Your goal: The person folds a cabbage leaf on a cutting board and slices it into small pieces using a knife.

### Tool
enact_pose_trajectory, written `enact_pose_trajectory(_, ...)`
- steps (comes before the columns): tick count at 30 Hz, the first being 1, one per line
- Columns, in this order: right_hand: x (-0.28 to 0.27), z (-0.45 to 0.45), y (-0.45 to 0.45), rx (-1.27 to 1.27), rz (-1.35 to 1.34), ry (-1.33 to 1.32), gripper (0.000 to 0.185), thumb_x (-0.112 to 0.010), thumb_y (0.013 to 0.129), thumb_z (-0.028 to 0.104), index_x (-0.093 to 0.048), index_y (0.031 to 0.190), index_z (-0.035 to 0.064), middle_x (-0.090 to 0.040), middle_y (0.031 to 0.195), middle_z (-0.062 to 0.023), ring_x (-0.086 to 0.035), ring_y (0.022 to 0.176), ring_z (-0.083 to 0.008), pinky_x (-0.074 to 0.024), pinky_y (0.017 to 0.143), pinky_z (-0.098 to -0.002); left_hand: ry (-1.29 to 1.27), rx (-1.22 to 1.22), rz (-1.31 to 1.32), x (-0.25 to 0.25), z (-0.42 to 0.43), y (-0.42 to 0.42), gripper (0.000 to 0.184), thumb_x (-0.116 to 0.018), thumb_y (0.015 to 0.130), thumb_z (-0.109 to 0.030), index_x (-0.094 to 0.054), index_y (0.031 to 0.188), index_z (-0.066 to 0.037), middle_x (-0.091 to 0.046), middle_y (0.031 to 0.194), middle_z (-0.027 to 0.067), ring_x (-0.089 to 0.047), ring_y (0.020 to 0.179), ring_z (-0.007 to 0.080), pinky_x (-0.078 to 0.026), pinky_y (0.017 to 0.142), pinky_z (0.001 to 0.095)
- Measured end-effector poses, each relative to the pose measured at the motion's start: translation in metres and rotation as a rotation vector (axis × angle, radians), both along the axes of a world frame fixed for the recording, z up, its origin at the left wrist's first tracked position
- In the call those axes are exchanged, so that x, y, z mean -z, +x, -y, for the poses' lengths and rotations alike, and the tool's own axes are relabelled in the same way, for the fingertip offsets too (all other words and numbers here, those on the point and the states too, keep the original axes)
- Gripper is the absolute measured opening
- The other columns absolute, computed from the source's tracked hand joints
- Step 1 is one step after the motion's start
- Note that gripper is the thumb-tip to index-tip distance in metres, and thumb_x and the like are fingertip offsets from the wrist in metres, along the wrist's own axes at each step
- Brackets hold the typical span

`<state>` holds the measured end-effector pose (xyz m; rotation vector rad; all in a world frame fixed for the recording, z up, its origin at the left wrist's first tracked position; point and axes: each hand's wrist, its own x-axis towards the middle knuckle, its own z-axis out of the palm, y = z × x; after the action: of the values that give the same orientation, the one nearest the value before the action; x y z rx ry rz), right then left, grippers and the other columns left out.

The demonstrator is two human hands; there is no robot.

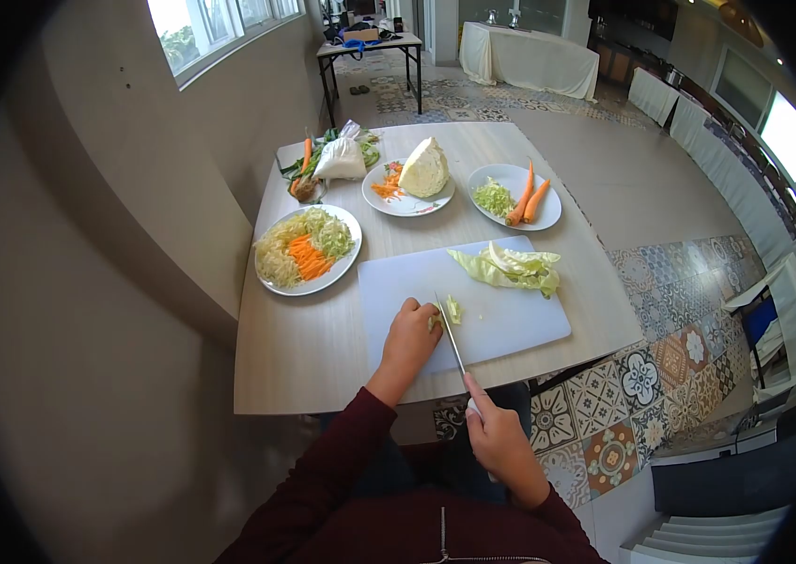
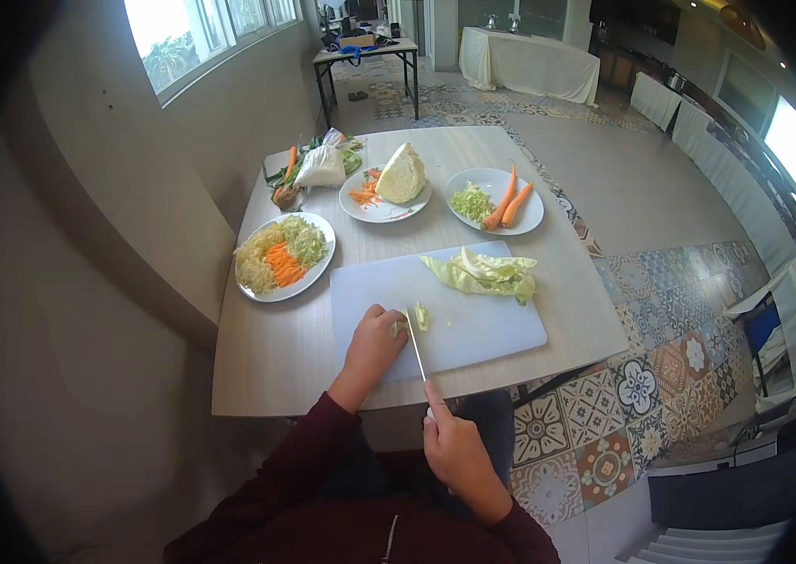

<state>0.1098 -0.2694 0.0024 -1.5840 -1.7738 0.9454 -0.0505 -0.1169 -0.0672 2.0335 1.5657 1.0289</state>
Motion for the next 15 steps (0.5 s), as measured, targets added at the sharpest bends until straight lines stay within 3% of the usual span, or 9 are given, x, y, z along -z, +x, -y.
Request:
enact_pose_trajectory(7,0.0029,0.0021,-0.0005,-0.009,0.023,0.000,0.052,-0.050,0.094,0.010,-0.043,0.144,-0.0002,-0.061,0.069,-0.0286,-0.063,0.067,-0.0457,-0.0474,0.064,-0.0537,0.011,0.002,0.033,0.0013,-0.0005,-0.0006,0.021,-0.071,0.078,-0.005,-0.065,0.097,0.001,-0.059,0.094,0.0191,-0.062,0.084,0.0391,-0.053,0.076,0.0452)
enact_pose_trajectory(15,-0.0023,0.0077,0.0092,-0.047,0.061,0.007,0.051,-0.050,0.094,0.010,-0.043,0.143,-0.0011,-0.059,0.065,-0.0286,-0.061,0.062,-0.0461,-0.0465,0.061,-0.0532,0.012,-0.032,0.038,0.0047,-0.0008,-0.0005,0.022,-0.073,0.078,-0.008,-0.068,0.098,0.000,-0.062,0.094,0.0182,-0.063,0.087,0.0382,-0.053,0.078,0.0436)
